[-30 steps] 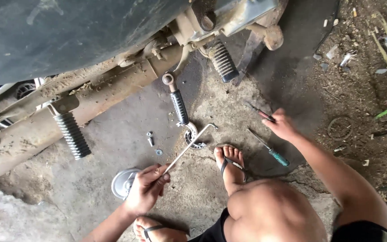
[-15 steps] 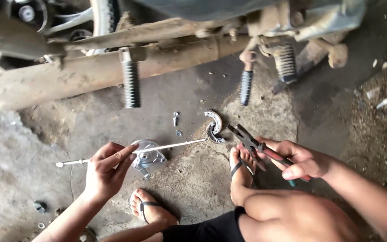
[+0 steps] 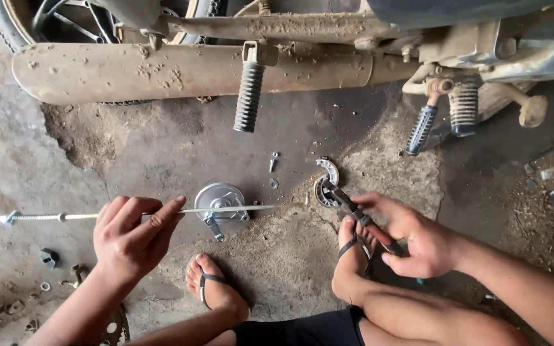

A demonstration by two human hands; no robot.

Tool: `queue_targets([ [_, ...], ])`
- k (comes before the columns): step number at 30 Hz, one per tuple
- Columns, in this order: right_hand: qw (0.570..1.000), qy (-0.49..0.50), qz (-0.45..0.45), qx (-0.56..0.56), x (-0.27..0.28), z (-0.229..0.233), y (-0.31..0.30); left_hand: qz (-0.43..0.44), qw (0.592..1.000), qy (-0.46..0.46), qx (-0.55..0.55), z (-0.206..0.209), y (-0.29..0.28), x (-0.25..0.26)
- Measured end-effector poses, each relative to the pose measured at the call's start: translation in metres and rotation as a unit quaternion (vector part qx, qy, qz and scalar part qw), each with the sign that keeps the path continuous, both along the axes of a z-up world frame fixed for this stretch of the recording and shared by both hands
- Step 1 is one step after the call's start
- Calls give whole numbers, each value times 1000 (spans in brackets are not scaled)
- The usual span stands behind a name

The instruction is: The person sits on the floor and uses a screwdriver and pliers to adjust a circular metal motorcycle brake component. They tighten a screw, manipulate a small metal piece with pliers, and later work on a long metal rod connected to the assembly.

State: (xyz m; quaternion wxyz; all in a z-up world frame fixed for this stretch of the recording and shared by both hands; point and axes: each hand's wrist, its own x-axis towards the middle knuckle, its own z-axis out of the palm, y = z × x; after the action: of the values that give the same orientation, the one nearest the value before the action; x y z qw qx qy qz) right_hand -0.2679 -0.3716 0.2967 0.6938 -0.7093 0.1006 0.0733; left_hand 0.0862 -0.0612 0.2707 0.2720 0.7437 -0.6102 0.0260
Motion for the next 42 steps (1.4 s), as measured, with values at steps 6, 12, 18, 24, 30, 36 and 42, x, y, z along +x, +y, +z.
queue_targets([
  [6, 988, -10, -76, 135, -75, -87, 10, -41, 982, 182, 24, -2, -6, 5],
  [12, 994, -20, -29, 103, -46, -61, 7, -81, 953, 287, 60, 1, -15, 5],
  [18, 860, -78, -68, 500, -7, -25, 35, -112, 937, 318, 91, -12, -15, 6],
  [24, 977, -62, 92, -180, 15, 12, -13, -165, 945, 254, 123, -5, -17, 20],
  [30, 893, -131, 143, -405, 5, 7, -28, -174, 968, 163, 83, 17, -28, 21],
  [36, 774, -112, 255, -569, 8, 28, -29, -167, 984, 5, 64, 30, -28, 24],
  [42, 735, -92, 305, -599, 19, 28, -20, -174, 982, -6, 69, 36, -29, 24],
])
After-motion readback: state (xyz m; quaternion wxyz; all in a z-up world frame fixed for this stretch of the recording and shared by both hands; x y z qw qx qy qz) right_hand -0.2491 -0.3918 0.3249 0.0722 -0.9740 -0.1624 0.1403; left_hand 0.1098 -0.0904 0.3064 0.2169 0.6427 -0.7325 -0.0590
